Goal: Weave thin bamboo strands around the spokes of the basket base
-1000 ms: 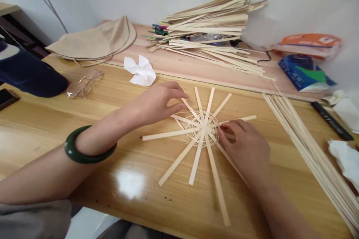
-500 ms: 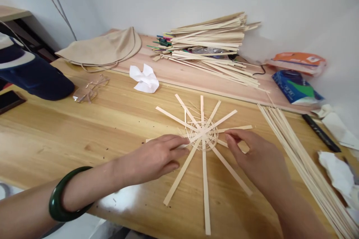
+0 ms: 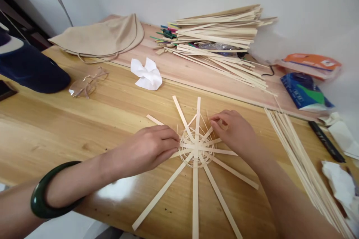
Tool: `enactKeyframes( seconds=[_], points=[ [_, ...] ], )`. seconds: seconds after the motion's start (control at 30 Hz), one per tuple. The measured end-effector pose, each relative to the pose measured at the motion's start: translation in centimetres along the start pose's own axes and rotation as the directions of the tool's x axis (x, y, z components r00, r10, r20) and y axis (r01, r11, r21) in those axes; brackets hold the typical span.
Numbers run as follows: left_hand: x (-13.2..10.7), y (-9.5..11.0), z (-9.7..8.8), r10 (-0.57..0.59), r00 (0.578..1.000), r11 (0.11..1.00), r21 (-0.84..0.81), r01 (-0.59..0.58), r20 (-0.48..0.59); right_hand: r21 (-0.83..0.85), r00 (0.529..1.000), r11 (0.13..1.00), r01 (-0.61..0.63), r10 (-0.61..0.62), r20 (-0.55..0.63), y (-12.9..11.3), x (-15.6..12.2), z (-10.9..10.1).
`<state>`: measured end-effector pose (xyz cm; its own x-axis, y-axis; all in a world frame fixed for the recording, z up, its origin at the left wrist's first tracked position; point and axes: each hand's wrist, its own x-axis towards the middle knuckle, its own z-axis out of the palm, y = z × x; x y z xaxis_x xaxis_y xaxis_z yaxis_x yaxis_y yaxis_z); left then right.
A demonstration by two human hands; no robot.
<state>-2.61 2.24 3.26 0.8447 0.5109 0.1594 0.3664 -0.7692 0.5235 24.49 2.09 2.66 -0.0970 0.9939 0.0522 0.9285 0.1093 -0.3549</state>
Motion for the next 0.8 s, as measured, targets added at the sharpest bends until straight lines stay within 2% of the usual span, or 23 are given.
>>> enactKeyframes(
  seconds=[0.1,0.27,0.43,0.6,0.67,0.7,0.8],
  points=[
    [0.8,1.0,0.9,0.03,0.999,1.0,0.008,-0.03,0.02,-0.001,0.999,1.0,0.03,-0.029,0.029,0.0,0.0,0.5],
    [0.8,2.2,3.2,0.069,0.99,0.99,0.112,-0.082,0.12,0.036,0.998,0.998,0.056,-0.056,-0.003,-0.3,-0.5,1.7],
    [0.0,1.8,4.2,0.083,0.977,0.982,0.151,-0.114,0.197,0.135,0.99,0.981,0.136,-0.13,-0.049,-0.2,-1.0,2.5],
    [-0.2,1.1,4.4,0.115,0.975,0.982,0.129,-0.141,0.191,0.182,0.965,0.951,0.251,-0.231,-0.124,0.0,-1.4,3.1],
    [-0.1,1.0,4.1,0.135,0.981,0.983,0.105,-0.15,0.138,0.203,0.962,0.944,0.26,-0.234,-0.144,0.0,-1.5,3.4],
    [-0.2,1.0,3.8,0.132,0.988,0.986,0.091,-0.139,0.077,0.214,0.962,0.943,0.255,-0.226,-0.152,0.0,-1.6,3.5],
    [-0.4,0.9,2.7,-0.017,0.987,0.998,0.052,0.025,-0.159,0.235,0.969,0.945,0.228,-0.197,-0.151,0.0,-1.7,3.7]
  ],
)
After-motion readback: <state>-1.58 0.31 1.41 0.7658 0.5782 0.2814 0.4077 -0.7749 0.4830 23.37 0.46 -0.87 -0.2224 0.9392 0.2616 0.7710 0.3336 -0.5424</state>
